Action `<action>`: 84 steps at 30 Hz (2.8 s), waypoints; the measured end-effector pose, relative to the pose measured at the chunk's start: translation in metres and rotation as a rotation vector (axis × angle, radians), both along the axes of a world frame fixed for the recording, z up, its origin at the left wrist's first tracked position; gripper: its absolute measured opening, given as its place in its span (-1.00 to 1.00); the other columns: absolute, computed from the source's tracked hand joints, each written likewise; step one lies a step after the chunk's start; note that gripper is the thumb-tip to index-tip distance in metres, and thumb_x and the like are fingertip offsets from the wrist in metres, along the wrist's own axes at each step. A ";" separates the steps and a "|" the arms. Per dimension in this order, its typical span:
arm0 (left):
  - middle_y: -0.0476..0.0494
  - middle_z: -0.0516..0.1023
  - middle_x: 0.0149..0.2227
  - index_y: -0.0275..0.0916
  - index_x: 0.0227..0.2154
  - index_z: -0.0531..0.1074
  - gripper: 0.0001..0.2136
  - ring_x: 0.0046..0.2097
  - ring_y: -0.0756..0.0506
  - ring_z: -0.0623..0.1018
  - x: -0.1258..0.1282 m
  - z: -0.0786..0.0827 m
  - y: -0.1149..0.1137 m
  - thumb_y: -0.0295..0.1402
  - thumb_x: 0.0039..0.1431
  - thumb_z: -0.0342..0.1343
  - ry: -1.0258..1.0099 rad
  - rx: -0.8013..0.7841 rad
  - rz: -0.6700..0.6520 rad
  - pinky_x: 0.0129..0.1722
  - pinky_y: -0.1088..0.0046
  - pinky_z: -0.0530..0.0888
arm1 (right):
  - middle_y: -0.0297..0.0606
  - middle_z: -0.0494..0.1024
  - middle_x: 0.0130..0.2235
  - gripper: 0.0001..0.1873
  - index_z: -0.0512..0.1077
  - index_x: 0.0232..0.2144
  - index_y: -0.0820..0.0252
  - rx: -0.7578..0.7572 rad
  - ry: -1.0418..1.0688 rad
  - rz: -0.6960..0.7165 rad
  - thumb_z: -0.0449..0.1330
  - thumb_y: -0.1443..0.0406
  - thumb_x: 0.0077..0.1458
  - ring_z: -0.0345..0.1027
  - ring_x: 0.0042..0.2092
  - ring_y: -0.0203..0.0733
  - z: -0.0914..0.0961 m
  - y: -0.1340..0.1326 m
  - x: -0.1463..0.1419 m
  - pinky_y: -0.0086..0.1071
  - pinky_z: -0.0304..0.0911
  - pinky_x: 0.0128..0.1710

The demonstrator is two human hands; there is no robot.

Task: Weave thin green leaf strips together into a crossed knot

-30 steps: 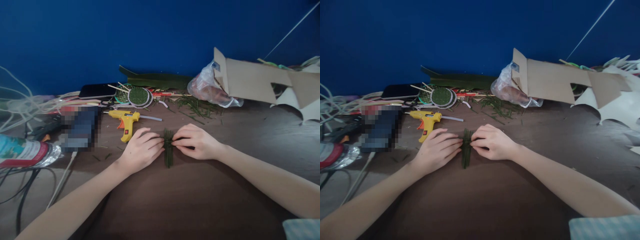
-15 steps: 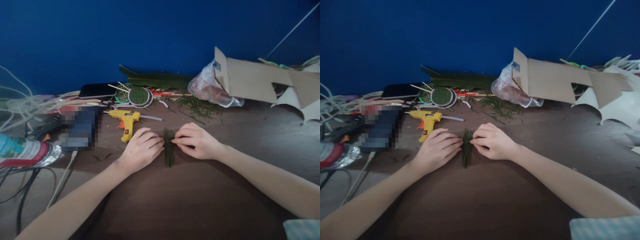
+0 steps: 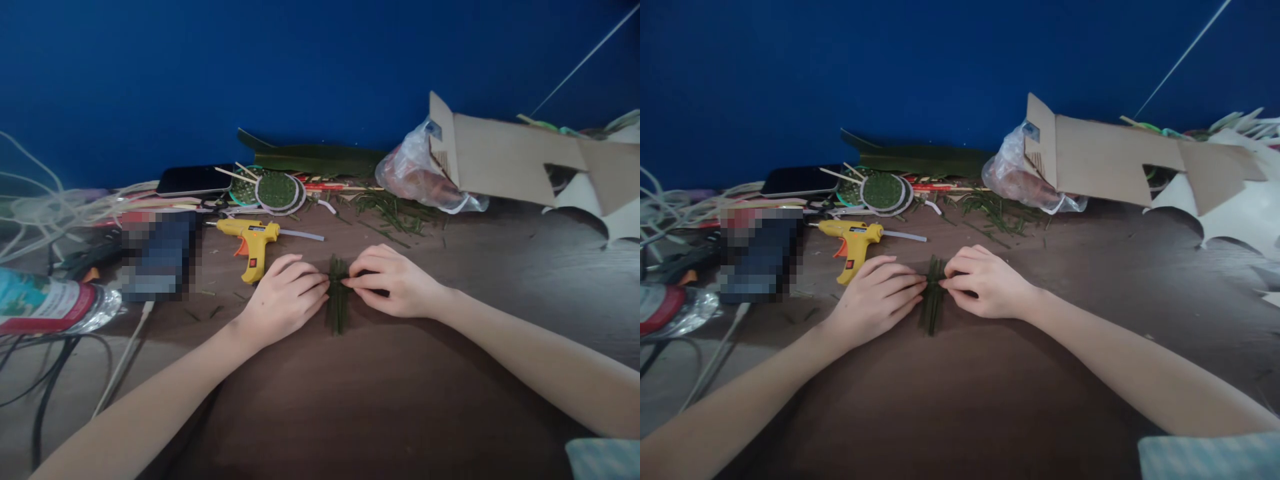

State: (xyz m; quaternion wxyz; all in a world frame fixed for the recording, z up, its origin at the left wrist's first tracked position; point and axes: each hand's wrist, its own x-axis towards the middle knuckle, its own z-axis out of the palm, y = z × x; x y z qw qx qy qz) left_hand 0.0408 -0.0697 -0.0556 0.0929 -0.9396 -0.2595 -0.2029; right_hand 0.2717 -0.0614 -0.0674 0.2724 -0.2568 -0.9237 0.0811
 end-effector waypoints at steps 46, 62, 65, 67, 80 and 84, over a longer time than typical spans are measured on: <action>0.08 0.59 -0.34 -0.21 -0.37 0.47 -0.89 -0.24 0.00 0.49 -0.001 0.002 -0.001 -0.39 0.18 0.04 -0.076 -0.055 -0.047 0.01 0.30 0.28 | -0.22 0.53 -0.34 -0.82 0.48 -0.36 0.20 0.073 0.035 0.003 0.06 0.39 0.08 0.32 -0.29 -0.23 0.000 -0.002 0.001 -0.29 0.19 -0.26; 0.05 0.59 -0.31 -0.21 -0.32 0.48 -0.89 -0.23 -0.02 0.50 -0.001 0.001 0.000 -0.40 0.18 0.04 -0.083 -0.073 -0.068 0.01 0.29 0.30 | -0.23 0.52 -0.35 -0.85 0.46 -0.38 0.22 0.008 0.079 0.006 0.08 0.39 0.06 0.31 -0.28 -0.22 0.003 -0.002 0.000 -0.29 0.19 -0.28; 0.04 0.59 -0.31 -0.22 -0.33 0.46 -0.90 -0.23 -0.03 0.50 -0.001 0.001 0.000 -0.41 0.17 0.04 -0.102 -0.062 -0.048 -0.02 0.30 0.31 | -0.23 0.52 -0.36 -0.86 0.46 -0.39 0.22 -0.001 0.090 -0.063 0.09 0.36 0.09 0.30 -0.30 -0.22 0.003 -0.002 -0.002 -0.29 0.18 -0.29; 0.01 0.59 -0.28 -0.23 -0.33 0.45 -0.90 -0.22 -0.03 0.50 -0.001 0.001 0.001 -0.43 0.18 0.03 -0.112 -0.070 -0.017 -0.03 0.30 0.31 | -0.23 0.52 -0.35 -0.86 0.46 -0.40 0.22 -0.012 0.090 -0.098 0.09 0.34 0.11 0.30 -0.29 -0.22 0.002 -0.002 -0.003 -0.29 0.17 -0.28; -0.02 0.54 -0.35 -0.26 -0.38 0.41 -0.88 -0.30 -0.04 0.45 0.006 -0.002 0.003 -0.42 0.21 -0.01 -0.104 -0.189 0.102 -0.27 0.40 0.29 | -0.25 0.52 -0.33 -0.87 0.45 -0.42 0.22 -0.087 0.044 -0.109 0.10 0.36 0.11 0.29 -0.26 -0.22 0.000 -0.004 -0.017 -0.31 0.10 -0.28; -0.02 0.53 -0.37 -0.25 -0.39 0.41 -0.90 -0.30 -0.04 0.43 0.008 -0.002 0.000 -0.40 0.19 0.02 -0.095 -0.239 0.112 -0.27 0.41 0.27 | -0.27 0.53 -0.31 -0.87 0.45 -0.41 0.22 -0.066 0.058 -0.045 0.10 0.39 0.11 0.30 -0.26 -0.24 -0.002 -0.003 -0.016 -0.33 0.10 -0.27</action>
